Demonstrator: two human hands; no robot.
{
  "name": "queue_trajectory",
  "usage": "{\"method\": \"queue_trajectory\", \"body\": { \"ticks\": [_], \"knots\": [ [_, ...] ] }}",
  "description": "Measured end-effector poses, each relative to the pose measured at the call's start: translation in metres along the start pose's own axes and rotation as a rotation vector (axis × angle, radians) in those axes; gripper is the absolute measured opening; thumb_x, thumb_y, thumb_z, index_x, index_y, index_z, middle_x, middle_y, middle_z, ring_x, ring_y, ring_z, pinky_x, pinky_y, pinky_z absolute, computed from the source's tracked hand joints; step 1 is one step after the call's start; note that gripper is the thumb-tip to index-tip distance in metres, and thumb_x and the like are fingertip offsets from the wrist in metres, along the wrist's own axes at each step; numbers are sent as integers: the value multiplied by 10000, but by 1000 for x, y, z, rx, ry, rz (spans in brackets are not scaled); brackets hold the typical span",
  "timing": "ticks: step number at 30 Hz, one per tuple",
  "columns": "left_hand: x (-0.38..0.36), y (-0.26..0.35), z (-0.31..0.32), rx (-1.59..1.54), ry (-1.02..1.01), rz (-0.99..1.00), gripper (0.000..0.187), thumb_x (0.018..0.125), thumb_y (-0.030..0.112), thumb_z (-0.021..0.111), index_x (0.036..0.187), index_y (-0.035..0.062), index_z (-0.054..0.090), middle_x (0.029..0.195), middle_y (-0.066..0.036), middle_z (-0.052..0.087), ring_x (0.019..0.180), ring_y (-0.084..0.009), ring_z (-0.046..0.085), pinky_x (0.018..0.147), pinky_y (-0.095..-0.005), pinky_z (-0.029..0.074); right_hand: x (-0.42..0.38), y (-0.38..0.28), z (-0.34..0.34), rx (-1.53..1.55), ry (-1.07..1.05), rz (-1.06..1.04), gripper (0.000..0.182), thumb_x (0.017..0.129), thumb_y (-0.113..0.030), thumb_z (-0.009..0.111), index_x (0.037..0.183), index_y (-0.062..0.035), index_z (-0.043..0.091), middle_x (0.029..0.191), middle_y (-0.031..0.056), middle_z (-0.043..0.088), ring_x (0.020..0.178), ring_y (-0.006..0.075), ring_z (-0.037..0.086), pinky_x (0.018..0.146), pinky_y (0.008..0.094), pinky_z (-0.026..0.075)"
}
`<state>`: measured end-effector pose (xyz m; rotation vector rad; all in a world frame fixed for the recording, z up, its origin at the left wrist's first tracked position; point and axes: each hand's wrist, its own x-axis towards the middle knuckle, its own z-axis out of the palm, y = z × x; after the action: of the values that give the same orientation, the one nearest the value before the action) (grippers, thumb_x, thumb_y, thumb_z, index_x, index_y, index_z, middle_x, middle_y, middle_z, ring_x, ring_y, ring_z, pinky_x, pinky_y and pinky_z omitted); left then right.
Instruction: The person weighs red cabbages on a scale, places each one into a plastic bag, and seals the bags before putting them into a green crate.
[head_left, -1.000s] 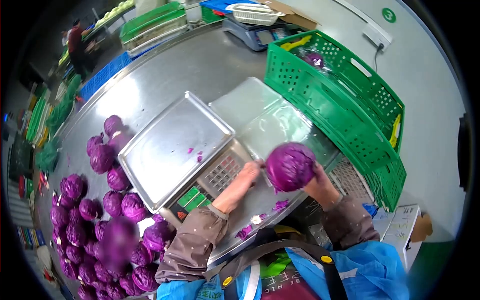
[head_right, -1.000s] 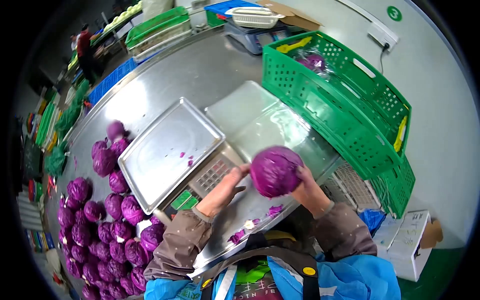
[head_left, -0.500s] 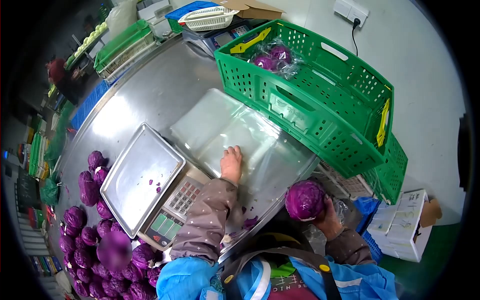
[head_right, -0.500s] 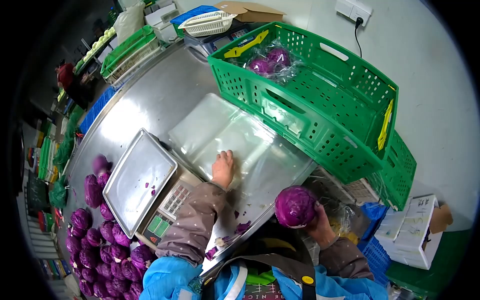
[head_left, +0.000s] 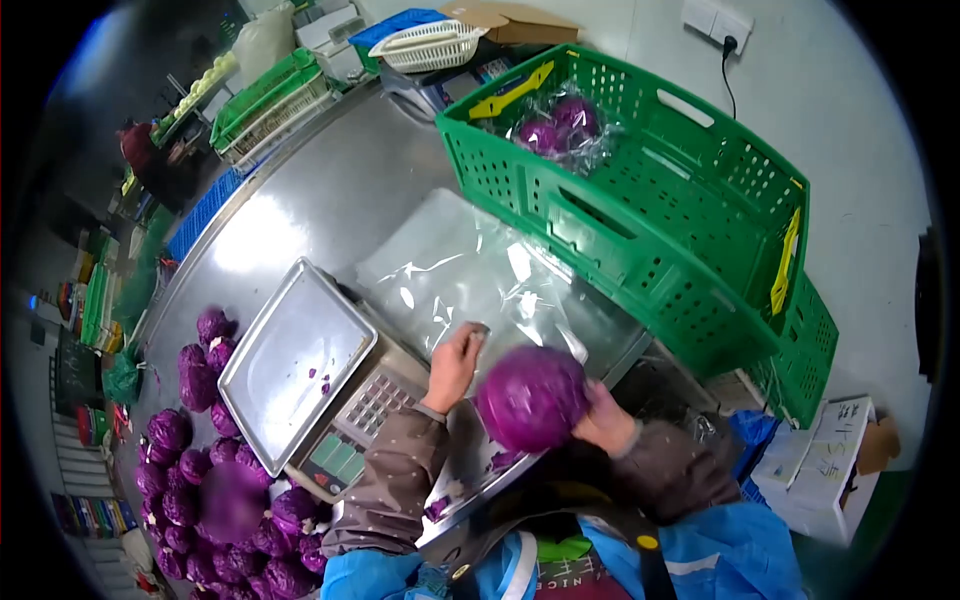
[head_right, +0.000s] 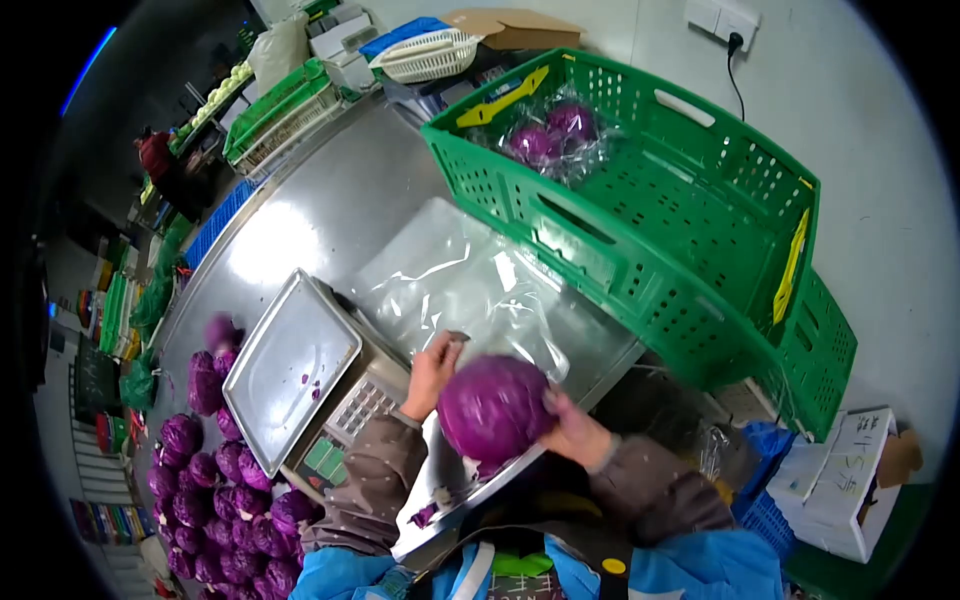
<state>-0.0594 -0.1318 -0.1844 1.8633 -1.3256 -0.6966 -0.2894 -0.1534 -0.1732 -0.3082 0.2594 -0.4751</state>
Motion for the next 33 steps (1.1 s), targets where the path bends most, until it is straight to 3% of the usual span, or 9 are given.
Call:
{"method": "queue_trajectory", "body": {
  "ticks": [2, 4, 11, 14, 20, 24, 25, 30, 33],
  "knots": [
    [-4, -12, -6, -476, 6, -131, 230, 891, 218, 504, 906, 14, 609, 508, -7, 409, 498, -80, 375, 464, -274, 321, 26, -2, 10, -33, 100, 34, 596, 810, -318, 588, 1292, -79, 334, 1266, 107, 433, 1160, 238, 446, 996, 430, 353],
    [-17, 7, -19, -388, 7, -179, 243, 889, 221, 505, 922, 5, 613, 526, 18, 416, 502, -63, 372, 463, -254, 312, 43, 0, 13, -178, 205, -77, 627, 766, -294, 636, 1276, -75, 344, 1228, 107, 456, 1118, 259, 478, 963, 414, 385],
    [-41, 59, -13, 44, 325, 398, 153, 801, 138, 561, 920, 78, 636, 624, -106, 573, 537, -286, 570, 493, -353, 456, 42, 21, 40, -1760, 216, -711, 736, 581, -127, 744, 1224, -29, 400, 1148, 132, 498, 1047, 249, 507, 911, 338, 403],
    [-77, 57, -10, 257, 188, 693, 237, 724, 119, 631, 961, 127, 627, 583, -32, 501, 472, -179, 540, 429, -311, 423, 42, 36, 25, -1336, 364, -566, 741, 594, -95, 734, 1241, -24, 381, 1107, 129, 521, 1021, 224, 511, 892, 320, 408],
    [-103, 28, -23, 401, 330, 533, 349, 723, 65, 634, 1065, 98, 569, 711, -60, 516, 566, -226, 541, 490, -339, 429, 23, 43, 41, -973, 558, -419, 702, 728, -85, 666, 1296, 3, 262, 1105, 147, 506, 953, 175, 533, 819, 268, 448],
    [-99, 3, -9, 119, 525, 164, 316, 775, 41, 573, 1086, 62, 526, 697, -114, 537, 589, -333, 536, 548, -405, 429, 12, 41, 62, -629, 656, -281, 613, 792, -241, 624, 1284, -70, 299, 1135, 158, 490, 1000, 231, 548, 813, 412, 499],
    [-95, -8, -8, 8, 211, -156, 260, 763, 47, 558, 1022, 35, 552, 738, -230, 571, 689, -423, 545, 624, -440, 444, 11, 40, 57, -505, 574, -246, 591, 806, -288, 601, 1279, -81, 312, 1149, 145, 489, 1017, 246, 544, 811, 445, 499],
    [-138, 31, 13, -150, -408, 101, 182, 839, 143, 501, 858, -11, 598, 740, -246, 569, 708, -410, 558, 621, -453, 435, 19, 44, 14, 78, 449, -256, 476, 860, -392, 505, 1225, -101, 410, 1154, 86, 516, 1063, 243, 522, 825, 453, 484],
    [-131, 28, -4, -186, -346, 34, 180, 855, 141, 485, 809, -5, 580, 684, -207, 575, 642, -377, 568, 579, -433, 437, 20, 44, 34, -589, 741, -588, 579, 755, -199, 673, 1236, -56, 384, 1113, 121, 505, 1005, 221, 527, 871, 338, 439]
  ]
}}
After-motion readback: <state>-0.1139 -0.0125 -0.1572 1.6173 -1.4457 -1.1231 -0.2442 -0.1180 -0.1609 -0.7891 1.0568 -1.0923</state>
